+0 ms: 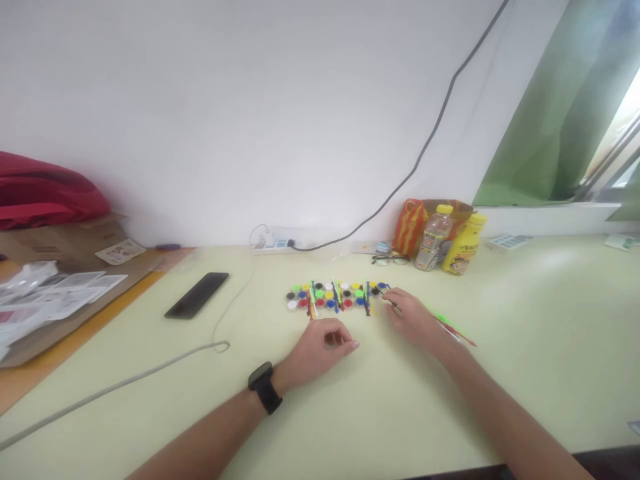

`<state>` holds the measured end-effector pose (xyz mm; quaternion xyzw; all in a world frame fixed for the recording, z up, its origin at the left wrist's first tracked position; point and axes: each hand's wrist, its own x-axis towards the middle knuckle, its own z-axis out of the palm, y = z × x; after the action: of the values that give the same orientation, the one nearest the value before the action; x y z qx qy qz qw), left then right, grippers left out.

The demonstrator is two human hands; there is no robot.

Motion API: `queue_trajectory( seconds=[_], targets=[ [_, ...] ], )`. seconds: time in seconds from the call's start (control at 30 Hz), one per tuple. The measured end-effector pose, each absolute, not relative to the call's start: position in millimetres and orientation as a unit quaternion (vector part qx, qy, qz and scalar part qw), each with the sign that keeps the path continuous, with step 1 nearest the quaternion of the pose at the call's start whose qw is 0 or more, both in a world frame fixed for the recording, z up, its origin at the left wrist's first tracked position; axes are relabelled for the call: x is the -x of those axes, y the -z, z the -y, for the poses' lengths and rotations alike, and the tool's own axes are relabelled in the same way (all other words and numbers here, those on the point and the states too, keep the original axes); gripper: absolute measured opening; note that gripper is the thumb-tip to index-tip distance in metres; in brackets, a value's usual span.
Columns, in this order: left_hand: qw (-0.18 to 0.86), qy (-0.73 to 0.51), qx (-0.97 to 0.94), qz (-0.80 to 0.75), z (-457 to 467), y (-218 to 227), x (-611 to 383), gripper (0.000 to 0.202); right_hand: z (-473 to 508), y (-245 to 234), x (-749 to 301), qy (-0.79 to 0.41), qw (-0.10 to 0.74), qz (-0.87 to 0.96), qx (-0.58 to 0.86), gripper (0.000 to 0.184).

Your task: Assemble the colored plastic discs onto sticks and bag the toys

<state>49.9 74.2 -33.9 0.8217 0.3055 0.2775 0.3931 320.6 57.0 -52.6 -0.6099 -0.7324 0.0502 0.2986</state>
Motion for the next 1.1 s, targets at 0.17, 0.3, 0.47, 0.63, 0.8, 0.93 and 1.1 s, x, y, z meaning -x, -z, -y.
queue_trajectory(
  seconds=[0.17, 0.3, 0.47, 0.63, 0.8, 0.93, 1.1],
  targets=[
    [0.396, -0.277, -0.822, -0.302, -74.4, 34.3, -50.2, 0.019, -55.5, 48.0, -320.1, -0.043, 0.291, 0.727, 0.621, 0.022],
    [0.394, -0.277, -0.822, -0.303, -74.9, 34.6, -50.5, 0.019, -54.0, 47.0, -319.0, -0.055, 0.276, 0.73, 0.623, 0.022],
    [0.391, -0.28, -0.824, -0.301, -75.1, 35.3, -50.1, 0.019, -51.6, 46.1, -317.4, -0.058, 0.271, 0.731, 0.623, 0.022],
    [0.385, -0.278, -0.823, -0.311, -74.3, 32.9, -50.4, 0.018, -52.8, 45.9, -318.0, -0.055, 0.286, 0.73, 0.618, 0.02],
    [0.385, -0.285, -0.824, -0.304, -74.8, 33.1, -50.1, 0.014, -55.5, 43.6, -323.1, -0.042, 0.315, 0.701, 0.638, 0.018],
    [0.386, -0.292, -0.817, -0.312, -76.1, 34.8, -49.1, 0.014, -50.4, 34.7, -320.8, -0.062, 0.313, 0.699, 0.64, 0.017],
    [0.349, -0.269, -0.833, -0.335, -76.3, 38.4, -47.0, 0.039, -37.6, 19.1, -305.1, -0.183, 0.293, 0.727, 0.593, 0.017]
  ],
)
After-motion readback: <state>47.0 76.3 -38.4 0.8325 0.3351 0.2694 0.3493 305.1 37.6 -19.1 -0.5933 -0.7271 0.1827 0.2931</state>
